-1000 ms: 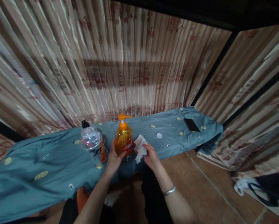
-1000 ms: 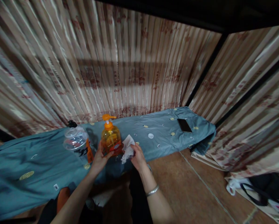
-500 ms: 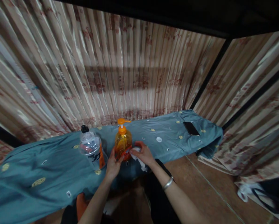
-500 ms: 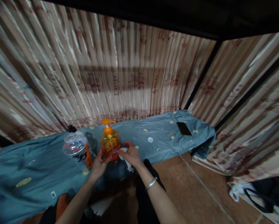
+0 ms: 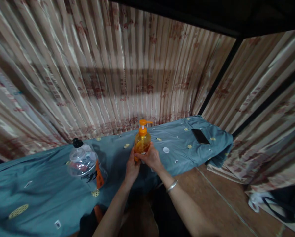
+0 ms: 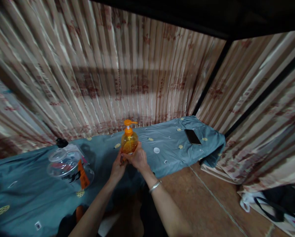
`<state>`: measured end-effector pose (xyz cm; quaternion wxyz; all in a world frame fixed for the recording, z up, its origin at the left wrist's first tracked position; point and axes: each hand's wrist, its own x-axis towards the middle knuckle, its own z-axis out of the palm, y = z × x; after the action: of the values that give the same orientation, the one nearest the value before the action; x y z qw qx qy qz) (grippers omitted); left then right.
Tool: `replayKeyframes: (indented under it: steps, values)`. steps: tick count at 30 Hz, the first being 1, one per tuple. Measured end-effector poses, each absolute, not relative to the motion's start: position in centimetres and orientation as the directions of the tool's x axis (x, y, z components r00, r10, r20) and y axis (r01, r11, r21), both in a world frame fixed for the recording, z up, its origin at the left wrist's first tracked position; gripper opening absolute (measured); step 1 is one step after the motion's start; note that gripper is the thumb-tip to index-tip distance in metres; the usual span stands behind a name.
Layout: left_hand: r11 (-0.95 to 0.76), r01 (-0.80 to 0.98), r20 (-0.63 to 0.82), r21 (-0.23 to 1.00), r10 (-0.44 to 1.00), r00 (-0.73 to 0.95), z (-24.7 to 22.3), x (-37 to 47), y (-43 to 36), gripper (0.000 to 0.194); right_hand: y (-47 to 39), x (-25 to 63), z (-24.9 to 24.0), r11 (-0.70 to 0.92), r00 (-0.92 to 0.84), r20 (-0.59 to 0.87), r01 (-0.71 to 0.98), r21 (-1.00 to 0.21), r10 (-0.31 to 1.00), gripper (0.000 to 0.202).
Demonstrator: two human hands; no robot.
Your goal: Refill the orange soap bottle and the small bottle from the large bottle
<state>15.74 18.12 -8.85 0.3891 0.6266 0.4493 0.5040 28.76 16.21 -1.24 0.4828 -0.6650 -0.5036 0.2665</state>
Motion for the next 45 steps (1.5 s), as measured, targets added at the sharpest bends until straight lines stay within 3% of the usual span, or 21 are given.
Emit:
replayKeyframes:
  steps: [6, 11, 25, 31, 34, 37, 39, 42, 45]
  values:
    - [-0.282, 0.141, 0.262, 0.949, 0.954, 0.147, -9.8, 18.0, 17.6, 0.058, 19.6, 34.0, -0.4, -0.162, 0.396, 0.149, 0.651, -0.742, 0.906, 0.078]
    - [-0.253, 0.135, 0.236, 0.958, 0.963, 0.129, -10.5, 16.9, 16.5, 0.061, 22.9, 38.4, -0.5, -0.217, 0.428, 0.173, 0.717, -0.663, 0.887, 0.078]
    - [-0.195, 0.115, 0.19, 0.974, 0.98, 0.053, -9.4, 13.2, 14.5, 0.055, 24.6, 42.7, -1.1, -0.237, 0.496, 0.195, 0.678, -0.696, 0.846, 0.081]
    - [-0.116, 0.04, 0.113, 0.992, 0.99, 0.082, -8.6, 12.2, 13.3, 0.049, 21.1, 42.9, -1.2, -0.257, 0.615, 0.122, 0.492, -0.832, 0.779, 0.088]
    - [-0.067, -0.001, 0.067, 0.998, 0.991, 0.115, -8.1, 12.0, 12.7, 0.045, 19.9, 42.0, -0.4, -0.187, 0.581, 0.05, 0.341, -0.921, 0.812, 0.074]
    - [0.009, -0.045, 0.0, 0.999, 0.984, 0.178, -7.4, 12.2, 12.2, 0.037, 18.7, 38.9, 0.1, -0.095, 0.479, 0.047, 0.267, -0.959, 0.876, 0.051]
    - [0.076, -0.083, -0.056, 0.994, 0.973, 0.225, -6.9, 12.5, 11.6, 0.034, 17.6, 35.5, -0.2, -0.033, 0.372, 0.041, 0.19, -0.981, 0.927, 0.049]
    - [0.17, -0.169, -0.124, 0.971, 0.96, 0.251, -6.2, 13.0, 10.5, 0.038, 15.4, 29.9, -1.3, -0.071, 0.121, -0.104, -0.255, -0.964, 0.987, 0.048]
    - [0.217, -0.251, -0.158, 0.943, 0.959, 0.234, -6.0, 13.0, 9.3, 0.041, 13.2, 26.2, -2.1, -0.108, 0.044, -0.128, -0.309, -0.945, 0.991, 0.046]
